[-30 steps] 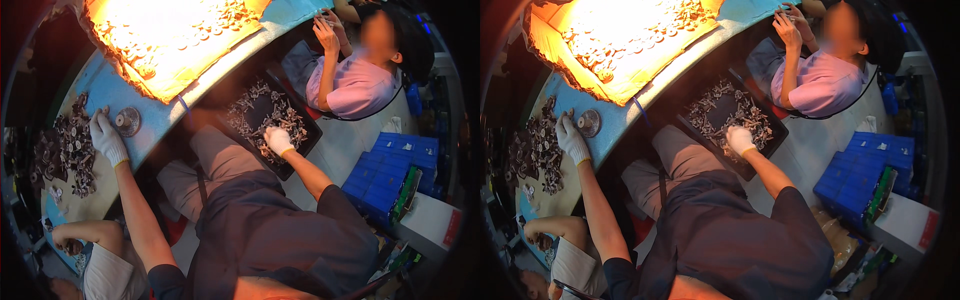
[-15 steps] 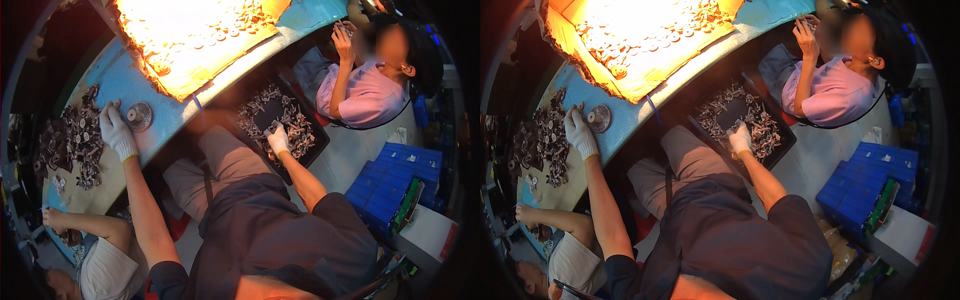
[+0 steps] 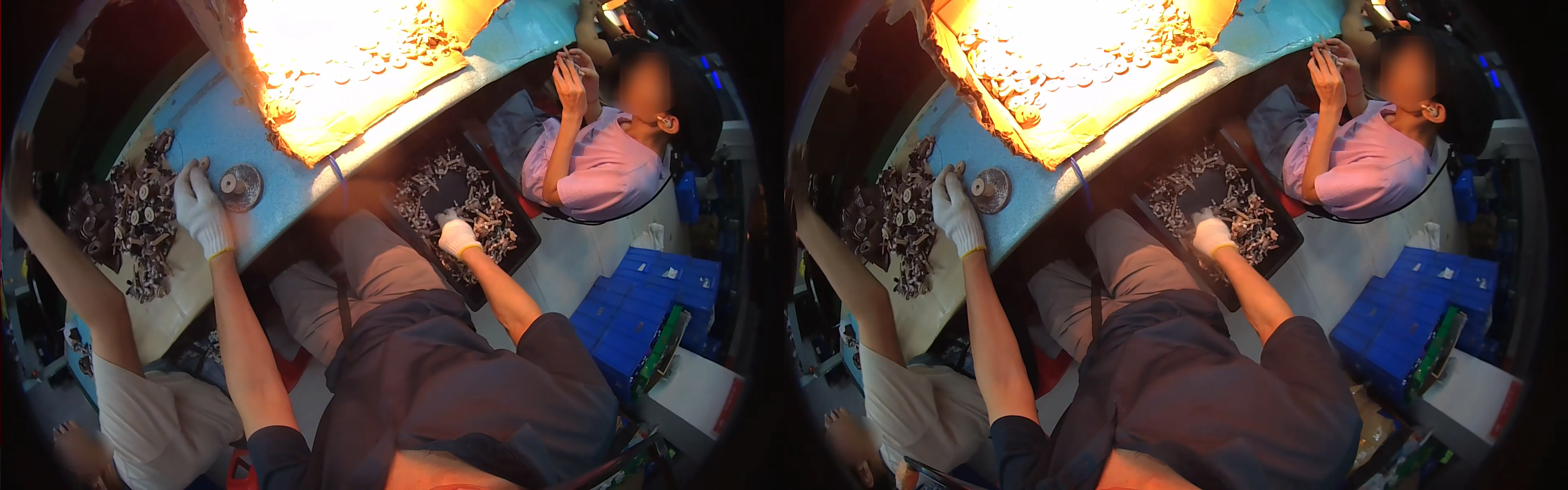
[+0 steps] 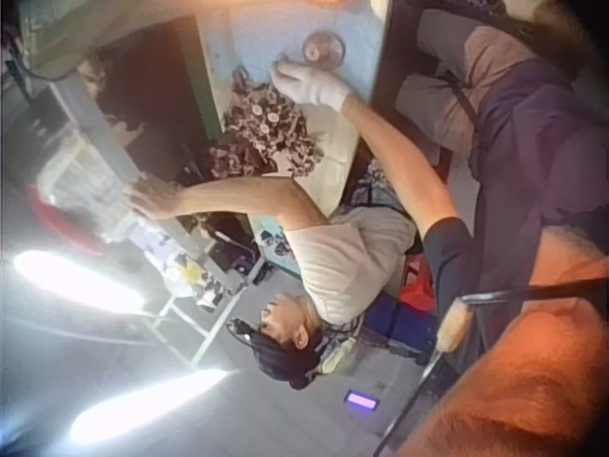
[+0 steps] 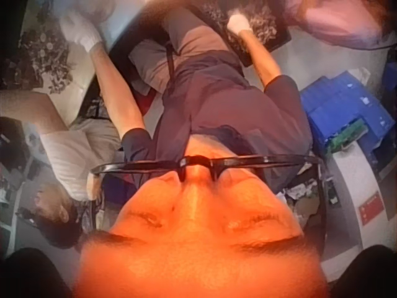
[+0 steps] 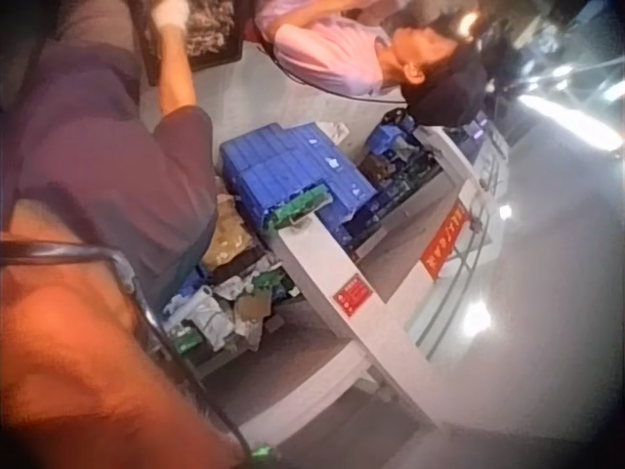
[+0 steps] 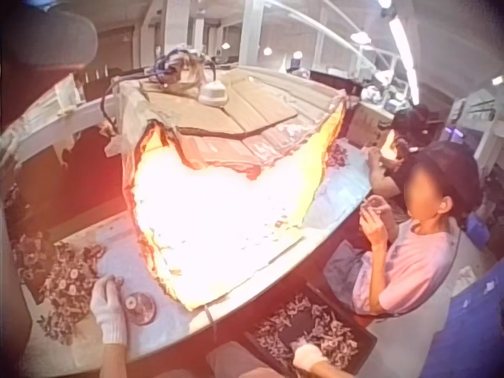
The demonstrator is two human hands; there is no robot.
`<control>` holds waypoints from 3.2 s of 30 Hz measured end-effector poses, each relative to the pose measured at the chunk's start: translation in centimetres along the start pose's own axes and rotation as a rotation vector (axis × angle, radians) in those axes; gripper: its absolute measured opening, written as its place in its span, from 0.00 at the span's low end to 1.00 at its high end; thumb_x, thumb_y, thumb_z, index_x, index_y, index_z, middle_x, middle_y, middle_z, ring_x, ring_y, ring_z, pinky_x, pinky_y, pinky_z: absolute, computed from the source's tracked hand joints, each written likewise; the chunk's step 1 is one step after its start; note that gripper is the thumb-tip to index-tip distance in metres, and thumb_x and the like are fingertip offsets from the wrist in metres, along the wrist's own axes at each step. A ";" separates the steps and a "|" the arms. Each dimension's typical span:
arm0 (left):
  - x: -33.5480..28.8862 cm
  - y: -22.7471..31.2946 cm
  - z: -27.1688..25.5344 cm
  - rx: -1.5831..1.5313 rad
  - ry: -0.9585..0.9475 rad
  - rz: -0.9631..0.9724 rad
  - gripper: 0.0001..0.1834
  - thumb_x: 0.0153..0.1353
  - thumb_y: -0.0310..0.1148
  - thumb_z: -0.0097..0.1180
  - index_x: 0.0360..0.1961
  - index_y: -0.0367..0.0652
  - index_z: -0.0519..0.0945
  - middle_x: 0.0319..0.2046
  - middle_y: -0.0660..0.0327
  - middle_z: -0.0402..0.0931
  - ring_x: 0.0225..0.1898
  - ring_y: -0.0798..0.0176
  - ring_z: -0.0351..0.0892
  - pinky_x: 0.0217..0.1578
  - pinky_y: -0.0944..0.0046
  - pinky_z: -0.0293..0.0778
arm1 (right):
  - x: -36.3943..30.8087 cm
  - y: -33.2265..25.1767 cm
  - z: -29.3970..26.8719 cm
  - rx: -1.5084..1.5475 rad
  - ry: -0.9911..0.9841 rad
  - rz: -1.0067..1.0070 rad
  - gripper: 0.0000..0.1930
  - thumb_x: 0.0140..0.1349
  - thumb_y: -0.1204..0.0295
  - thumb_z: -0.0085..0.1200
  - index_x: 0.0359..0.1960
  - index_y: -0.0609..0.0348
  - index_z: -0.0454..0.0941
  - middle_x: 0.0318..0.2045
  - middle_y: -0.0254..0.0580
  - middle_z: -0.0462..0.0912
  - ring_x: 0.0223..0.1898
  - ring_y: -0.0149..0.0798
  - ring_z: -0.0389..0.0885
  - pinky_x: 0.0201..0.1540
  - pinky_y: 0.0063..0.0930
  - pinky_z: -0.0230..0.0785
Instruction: Assembling or inspecting small mechanical components at a factory workbench.
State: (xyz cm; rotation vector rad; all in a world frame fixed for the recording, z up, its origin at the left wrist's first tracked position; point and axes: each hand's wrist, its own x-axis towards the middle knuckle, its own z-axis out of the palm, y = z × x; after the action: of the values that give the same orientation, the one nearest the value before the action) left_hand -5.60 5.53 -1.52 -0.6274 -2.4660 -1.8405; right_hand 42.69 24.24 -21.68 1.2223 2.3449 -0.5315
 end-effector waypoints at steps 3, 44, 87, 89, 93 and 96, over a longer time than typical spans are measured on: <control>-0.1 -0.7 -0.3 -0.021 0.006 0.002 0.19 0.79 0.33 0.50 0.60 0.27 0.80 0.51 0.47 0.89 0.54 0.58 0.87 0.59 0.62 0.77 | -0.1 -0.1 -1.9 -0.219 -0.140 -0.126 0.19 0.58 0.73 0.60 0.52 0.54 0.84 0.59 0.55 0.80 0.58 0.58 0.84 0.60 0.47 0.79; -1.5 1.4 -1.4 -0.054 0.036 0.000 0.19 0.75 0.41 0.56 0.50 0.37 0.88 0.37 0.50 0.89 0.40 0.56 0.90 0.45 0.59 0.81 | -7.7 -20.1 -20.8 1.334 0.154 -0.431 0.30 0.76 0.68 0.59 0.74 0.65 0.63 0.44 0.42 0.80 0.27 0.24 0.75 0.27 0.19 0.71; -3.5 4.6 0.3 -0.636 0.033 -0.018 0.18 0.77 0.40 0.49 0.54 0.36 0.79 0.45 0.59 0.76 0.47 0.64 0.74 0.53 0.64 0.72 | -3.7 -41.9 -29.2 -0.298 0.340 -0.779 0.15 0.66 0.71 0.56 0.49 0.71 0.79 0.43 0.61 0.85 0.39 0.58 0.92 0.37 0.47 0.86; -3.6 4.5 0.3 -0.653 0.033 -0.025 0.18 0.78 0.39 0.48 0.54 0.36 0.80 0.44 0.59 0.76 0.47 0.64 0.74 0.53 0.64 0.72 | -4.1 -41.8 -29.2 -0.295 0.356 -0.792 0.14 0.67 0.71 0.55 0.49 0.70 0.79 0.43 0.61 0.86 0.40 0.59 0.92 0.38 0.48 0.86; -3.9 5.5 0.1 -0.566 0.024 -0.072 0.21 0.79 0.43 0.48 0.57 0.36 0.79 0.45 0.58 0.79 0.47 0.64 0.75 0.53 0.64 0.73 | -3.5 -41.4 -29.4 -0.367 0.421 -0.844 0.14 0.67 0.70 0.55 0.50 0.66 0.79 0.44 0.58 0.86 0.40 0.60 0.91 0.41 0.48 0.86; -3.7 6.0 -1.6 -0.517 0.048 -0.094 0.25 0.80 0.48 0.48 0.60 0.35 0.79 0.47 0.56 0.82 0.46 0.64 0.77 0.52 0.64 0.74 | -1.9 -39.9 -29.7 -0.120 0.521 -1.026 0.17 0.73 0.64 0.51 0.55 0.62 0.77 0.44 0.59 0.88 0.43 0.59 0.91 0.44 0.48 0.83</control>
State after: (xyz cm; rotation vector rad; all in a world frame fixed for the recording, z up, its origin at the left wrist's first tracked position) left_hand -0.65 4.29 3.59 -0.4666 -2.0166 -2.5183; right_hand 4.26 17.09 9.22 -0.0207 3.3058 -0.3705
